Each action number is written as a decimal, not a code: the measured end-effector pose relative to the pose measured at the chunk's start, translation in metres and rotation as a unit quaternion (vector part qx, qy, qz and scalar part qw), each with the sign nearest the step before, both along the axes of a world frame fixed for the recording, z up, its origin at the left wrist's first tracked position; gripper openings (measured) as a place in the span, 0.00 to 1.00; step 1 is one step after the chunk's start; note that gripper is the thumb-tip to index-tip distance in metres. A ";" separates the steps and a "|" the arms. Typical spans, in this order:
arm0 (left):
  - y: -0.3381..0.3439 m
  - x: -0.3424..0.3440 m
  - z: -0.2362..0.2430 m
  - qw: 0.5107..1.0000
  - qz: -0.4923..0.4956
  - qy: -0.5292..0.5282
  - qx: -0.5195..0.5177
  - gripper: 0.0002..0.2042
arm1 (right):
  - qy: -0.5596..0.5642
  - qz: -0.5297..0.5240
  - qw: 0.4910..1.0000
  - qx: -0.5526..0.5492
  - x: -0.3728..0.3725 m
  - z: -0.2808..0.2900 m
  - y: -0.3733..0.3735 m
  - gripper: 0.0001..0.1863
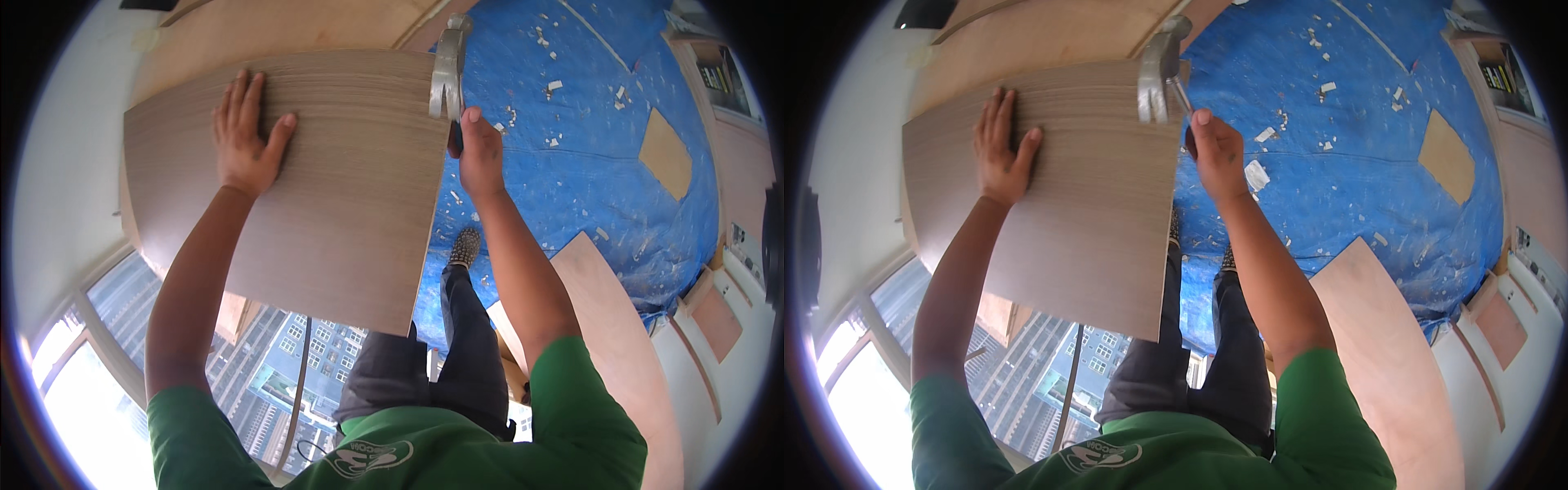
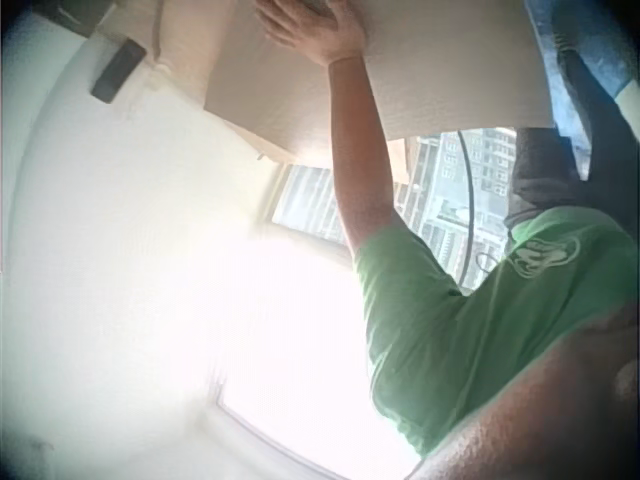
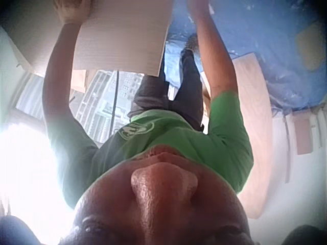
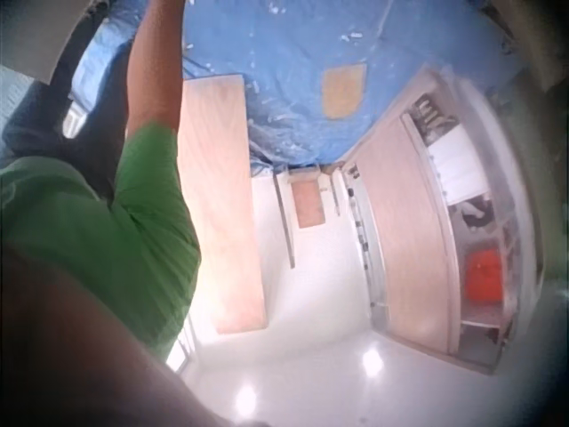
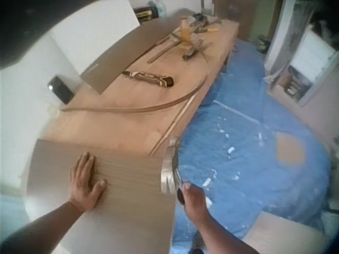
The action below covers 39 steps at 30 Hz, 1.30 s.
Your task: The person aligns a flexible edge banding strip along the edge of a white cabinet door panel, presses it into place, and uses a hammer to tap the strip flush. The person then flips the panel and uses a utility knife to trim the excess banding along the edge.
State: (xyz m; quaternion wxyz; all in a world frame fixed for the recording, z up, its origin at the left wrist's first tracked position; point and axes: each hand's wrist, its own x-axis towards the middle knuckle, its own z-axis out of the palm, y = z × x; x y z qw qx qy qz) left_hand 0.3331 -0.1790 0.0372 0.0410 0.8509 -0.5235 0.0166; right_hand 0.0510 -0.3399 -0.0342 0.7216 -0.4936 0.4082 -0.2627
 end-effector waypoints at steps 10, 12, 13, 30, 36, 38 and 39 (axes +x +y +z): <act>-0.150 -0.056 0.009 0.850 -0.040 0.404 -0.337 0.10 | -0.068 -0.035 0.995 0.059 -0.010 -0.017 0.028 0.22; -0.155 -0.056 0.001 0.840 -0.159 0.397 -0.335 0.05 | 0.020 -0.040 0.998 -0.036 -0.027 -0.042 0.044 0.17; -0.152 -0.052 0.000 0.836 -0.209 0.378 -0.338 0.04 | 0.072 -0.027 0.992 -0.102 -0.035 -0.058 0.056 0.17; -0.160 -0.059 -0.017 0.910 -0.121 0.188 -0.349 0.23 | 0.007 -0.034 0.995 -0.089 -0.008 -0.030 0.011 0.43; -0.161 -0.060 -0.016 0.914 -0.121 0.181 -0.343 0.26 | 0.067 -0.025 0.988 -0.134 0.005 -0.029 -0.017 0.43; -0.161 -0.059 -0.015 0.914 -0.127 0.167 -0.346 0.27 | 0.067 -0.024 0.988 -0.137 0.001 -0.040 -0.027 0.39; -0.160 -0.059 -0.016 0.915 -0.129 0.159 -0.348 0.27 | 0.058 -0.023 0.989 -0.136 0.002 -0.041 -0.030 0.36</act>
